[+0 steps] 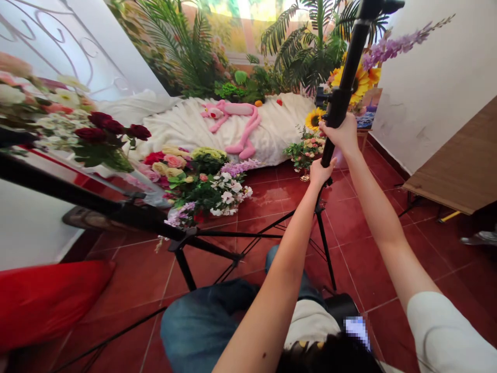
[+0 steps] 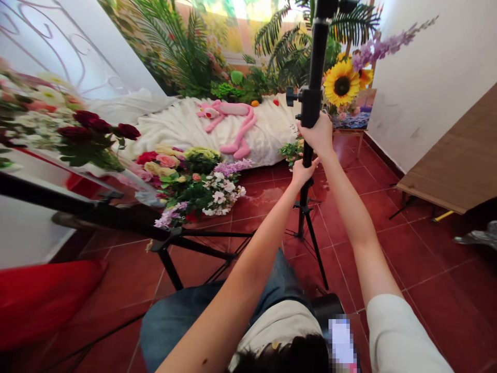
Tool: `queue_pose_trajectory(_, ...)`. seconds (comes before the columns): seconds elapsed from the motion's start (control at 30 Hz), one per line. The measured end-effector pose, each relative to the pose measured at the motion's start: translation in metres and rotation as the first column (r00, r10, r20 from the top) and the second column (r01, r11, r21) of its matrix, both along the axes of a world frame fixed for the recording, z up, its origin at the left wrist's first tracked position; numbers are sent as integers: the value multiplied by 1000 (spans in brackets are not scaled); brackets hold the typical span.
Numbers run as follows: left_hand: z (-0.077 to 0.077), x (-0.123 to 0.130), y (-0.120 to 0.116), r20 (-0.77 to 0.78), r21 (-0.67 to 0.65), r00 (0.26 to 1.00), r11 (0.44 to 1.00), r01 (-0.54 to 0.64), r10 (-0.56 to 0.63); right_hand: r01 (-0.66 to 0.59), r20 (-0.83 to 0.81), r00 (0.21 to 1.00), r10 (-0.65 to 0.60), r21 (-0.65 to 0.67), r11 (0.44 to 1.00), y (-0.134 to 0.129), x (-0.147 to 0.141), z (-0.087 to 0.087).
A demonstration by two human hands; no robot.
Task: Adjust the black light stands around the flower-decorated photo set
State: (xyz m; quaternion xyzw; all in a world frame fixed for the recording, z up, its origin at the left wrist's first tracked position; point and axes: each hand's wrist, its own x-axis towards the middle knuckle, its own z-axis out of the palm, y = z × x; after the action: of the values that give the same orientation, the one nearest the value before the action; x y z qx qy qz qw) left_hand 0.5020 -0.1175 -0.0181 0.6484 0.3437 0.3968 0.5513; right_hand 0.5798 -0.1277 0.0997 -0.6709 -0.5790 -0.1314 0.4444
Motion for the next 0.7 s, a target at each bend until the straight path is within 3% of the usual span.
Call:
queue_pose_trajectory(0.17,2,2,0,58,-39,998,999,37,-35,57,-1,998,-57,-9,998,-7,0,-19)
queue_pose_trajectory(0.33,3,2,0,52,-23,998,999,31,-29,59,-46,997,-61,-25,998,-9,4,-20)
queue_pose_trajectory(0.47,1,2,1,14,15,1000,1000,15,-15,80,-100,990,-100,-192,978,-47,3,-23)
queue_pose_trajectory(0.53,1,2,1,-5,27,1000,1000,7,-7,71,-93,989,-115,-383,921,-77,0,-30)
queue_pose_trajectory(0.6,2,1,0,-16,37,1000,999,1,0,47,-68,992,-107,-583,811,-103,-5,-41)
queue_pose_trajectory(0.67,3,0,-1,-29,52,1000,999,3,-2,-2,-87,993,-82,-697,717,-120,-12,-55)
queue_pose_trajectory(0.7,4,-1,-1,-38,57,999,998,7,-5,-44,-128,989,-68,-712,701,-125,-16,-62)
